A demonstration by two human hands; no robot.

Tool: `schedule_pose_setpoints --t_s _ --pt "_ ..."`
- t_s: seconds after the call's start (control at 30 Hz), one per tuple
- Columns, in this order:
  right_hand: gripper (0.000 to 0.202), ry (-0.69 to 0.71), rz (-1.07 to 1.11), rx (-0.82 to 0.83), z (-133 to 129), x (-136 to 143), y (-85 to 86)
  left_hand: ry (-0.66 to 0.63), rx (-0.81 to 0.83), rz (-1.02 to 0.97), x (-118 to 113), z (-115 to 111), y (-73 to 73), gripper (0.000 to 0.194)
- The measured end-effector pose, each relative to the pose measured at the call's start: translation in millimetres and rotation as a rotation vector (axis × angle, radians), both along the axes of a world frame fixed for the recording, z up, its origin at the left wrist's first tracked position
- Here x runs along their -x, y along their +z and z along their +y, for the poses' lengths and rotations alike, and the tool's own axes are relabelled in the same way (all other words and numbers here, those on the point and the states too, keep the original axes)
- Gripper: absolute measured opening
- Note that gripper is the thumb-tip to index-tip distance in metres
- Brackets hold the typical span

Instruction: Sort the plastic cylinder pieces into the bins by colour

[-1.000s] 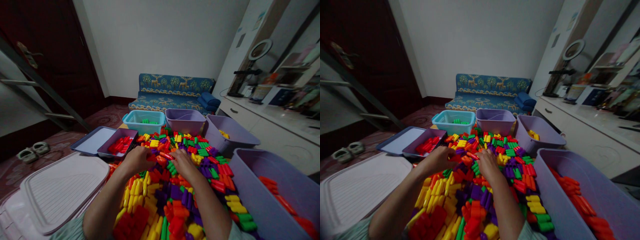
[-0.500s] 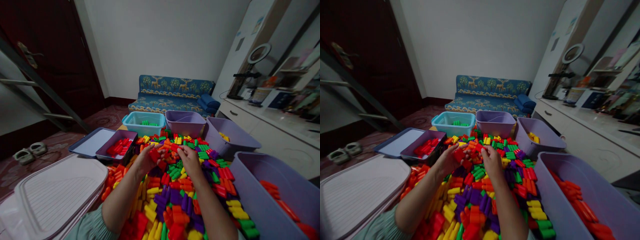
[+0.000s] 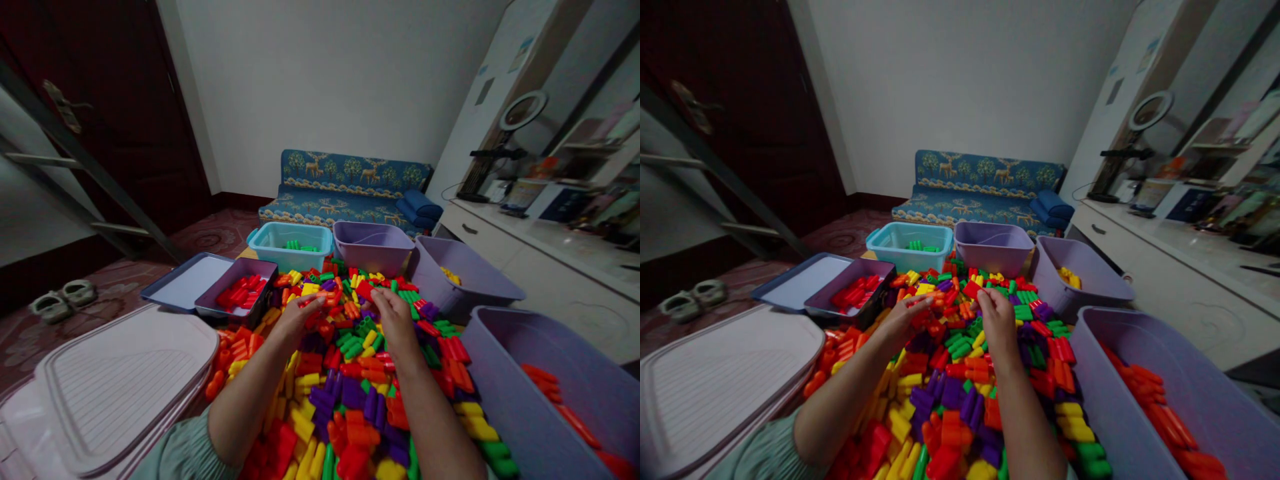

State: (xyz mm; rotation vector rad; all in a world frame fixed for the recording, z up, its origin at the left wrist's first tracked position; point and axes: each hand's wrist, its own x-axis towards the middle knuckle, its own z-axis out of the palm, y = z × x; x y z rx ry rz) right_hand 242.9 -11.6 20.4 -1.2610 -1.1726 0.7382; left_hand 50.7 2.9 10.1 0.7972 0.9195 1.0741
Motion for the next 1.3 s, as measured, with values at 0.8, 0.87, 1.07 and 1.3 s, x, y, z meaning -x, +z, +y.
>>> schedule_pose_setpoints --t_s 0.8,0.87,1.07,1.3 --pt "0.051 0.382 -0.897 -0.028 -15.1 28.0 -7.2 0.250 -0.121 0.189 13.6 2.6 6.9 0.030" --pt "0.060 0.381 -1.021 0.027 -17.1 28.7 -10.9 0.272 -0.162 0.263 12.9 2.4 7.1 0.033" --pt "0.060 0.361 -1.187 0.137 -19.6 30.1 -12.9 0.239 -0.182 0.272 11.1 6.7 -1.4 0.045" --pt "0.056 0.345 -1.217 0.159 -19.5 32.1 -13.1 0.188 -0.117 0.197 8.1 1.9 0.9 0.046"
